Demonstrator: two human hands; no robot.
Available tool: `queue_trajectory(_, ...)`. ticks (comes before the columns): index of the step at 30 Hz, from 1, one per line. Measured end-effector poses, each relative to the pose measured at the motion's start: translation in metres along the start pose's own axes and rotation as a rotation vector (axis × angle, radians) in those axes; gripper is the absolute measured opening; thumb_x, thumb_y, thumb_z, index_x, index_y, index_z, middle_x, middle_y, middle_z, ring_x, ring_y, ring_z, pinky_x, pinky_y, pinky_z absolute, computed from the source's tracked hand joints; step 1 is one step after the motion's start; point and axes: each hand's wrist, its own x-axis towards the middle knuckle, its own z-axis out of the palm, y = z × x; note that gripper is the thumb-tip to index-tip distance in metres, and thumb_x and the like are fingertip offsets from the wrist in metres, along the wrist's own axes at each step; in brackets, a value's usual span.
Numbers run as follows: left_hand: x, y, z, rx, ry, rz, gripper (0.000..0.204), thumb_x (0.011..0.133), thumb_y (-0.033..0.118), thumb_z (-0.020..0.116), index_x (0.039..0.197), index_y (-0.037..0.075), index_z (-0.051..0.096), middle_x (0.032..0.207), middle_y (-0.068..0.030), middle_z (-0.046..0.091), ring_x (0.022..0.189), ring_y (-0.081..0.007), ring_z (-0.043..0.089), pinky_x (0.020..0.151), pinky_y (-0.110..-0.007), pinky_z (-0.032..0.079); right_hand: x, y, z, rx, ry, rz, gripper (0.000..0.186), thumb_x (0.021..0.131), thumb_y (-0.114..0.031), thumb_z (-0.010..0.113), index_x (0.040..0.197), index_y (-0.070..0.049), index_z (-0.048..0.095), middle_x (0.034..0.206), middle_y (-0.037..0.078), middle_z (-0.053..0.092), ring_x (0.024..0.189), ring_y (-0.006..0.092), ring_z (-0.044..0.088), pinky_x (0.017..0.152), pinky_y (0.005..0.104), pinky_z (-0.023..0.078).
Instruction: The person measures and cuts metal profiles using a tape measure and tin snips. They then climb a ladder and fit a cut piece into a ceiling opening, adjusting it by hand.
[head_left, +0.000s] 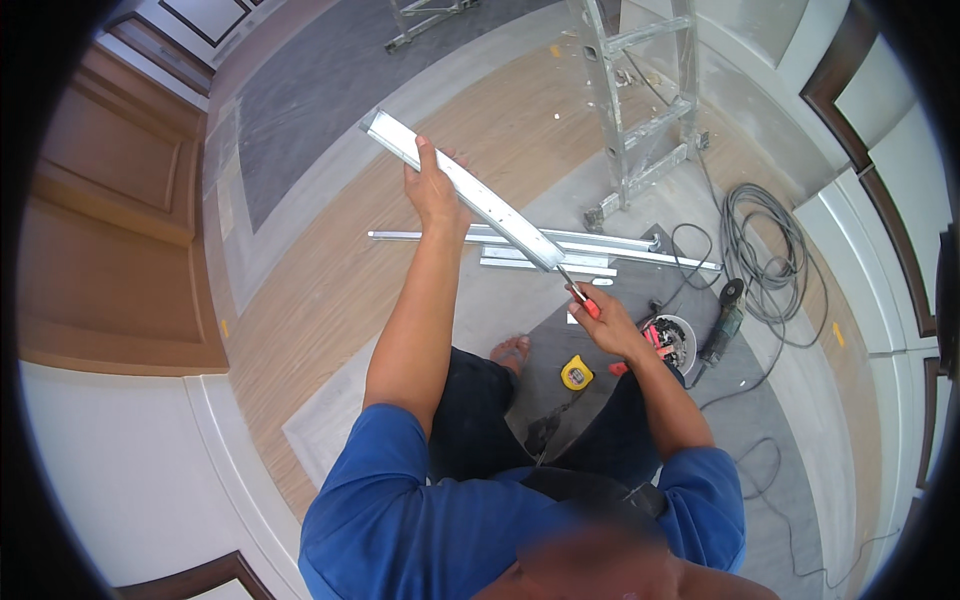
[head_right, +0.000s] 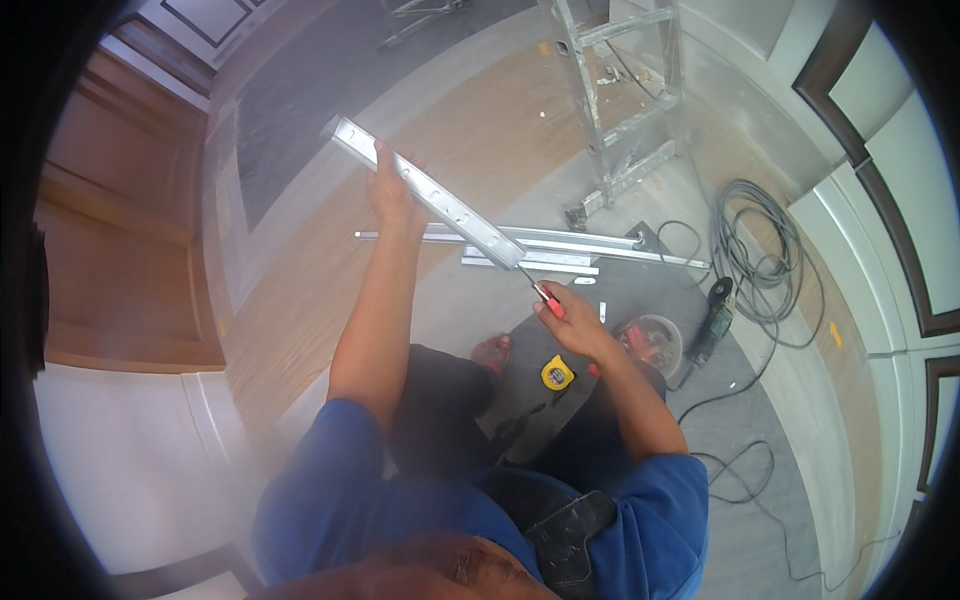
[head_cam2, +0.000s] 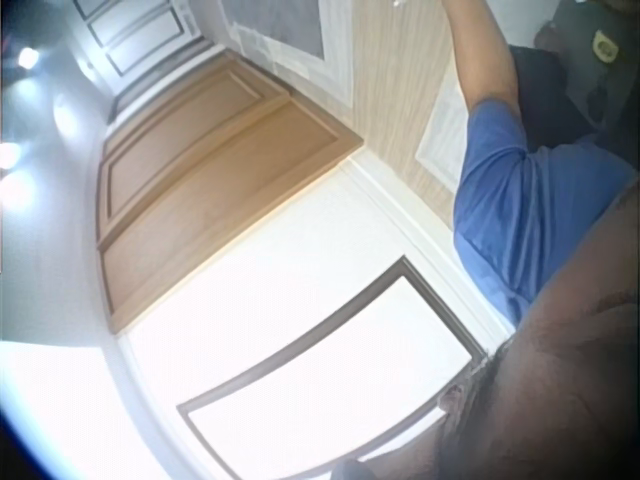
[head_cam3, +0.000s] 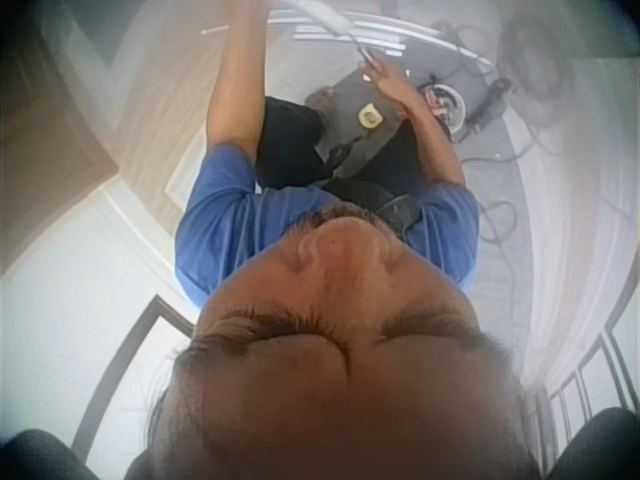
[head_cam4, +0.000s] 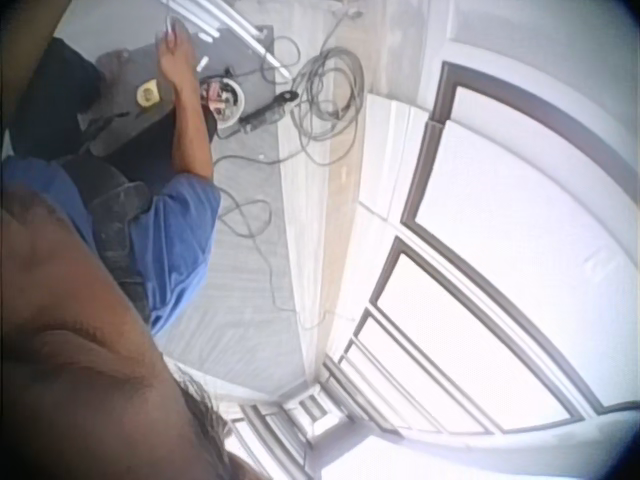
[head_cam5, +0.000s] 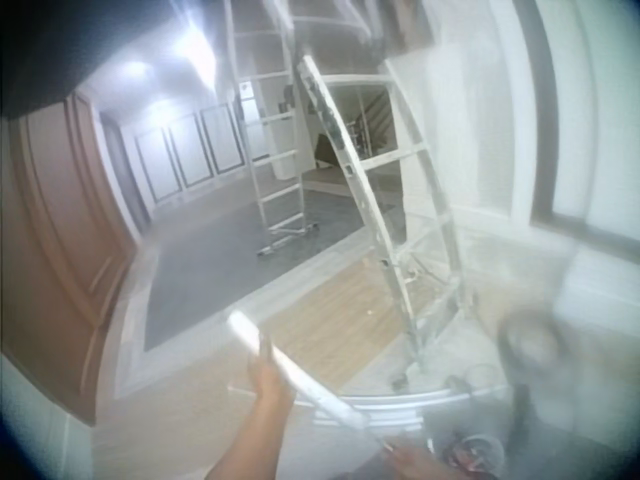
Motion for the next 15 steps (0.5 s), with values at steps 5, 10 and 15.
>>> queue_trajectory(5, -0.020, -0.001, 0.012, 0.044, -0.048, 0.039, 0.039, 0.104, 0.044, 0.060, 0.115, 0.008, 0.050, 0.092, -0.0084, 0.057, 0.076, -0.0201, 0.061, 0.057, -0.037, 0.054, -0.008, -0.004, -0.007, -0.044, -0.005, 0.058, 0.044, 0.100, -0.037, 0.063, 0.127, -0.002, 0.064, 0.099, 0.024, 0.072, 0.096, 0.0425, 0.069, 0.085, 0.0454, 0.054)
queue_trajectory(10, -0.028, -0.004, 0.019, 0.034, -0.069, 0.100, 0.036, 0.105, 0.043, 0.060, 0.111, 0.008, 0.050, 0.088, -0.0070, 0.057, 0.073, -0.0186, 0.062, 0.057, -0.036, 0.054, -0.012, -0.012, -0.016, -0.127, 0.046, 0.041, 0.043, 0.100, -0.038, 0.062, 0.123, -0.002, 0.067, 0.097, 0.025, 0.072, 0.094, 0.0435, 0.069, 0.085, 0.0467, 0.053)
queue_trajectory(15, -0.032, -0.008, 0.022, 0.035, -0.066, 0.148, 0.036, 0.105, 0.043, 0.059, 0.110, 0.009, 0.050, 0.085, -0.0063, 0.057, 0.070, -0.0176, 0.062, 0.055, -0.034, 0.054, -0.013, -0.024, -0.026, -0.152, 0.021, 0.092, 0.041, 0.101, -0.035, 0.062, 0.119, 0.001, 0.067, 0.099, 0.027, 0.071, 0.094, 0.0443, 0.068, 0.084, 0.0461, 0.052)
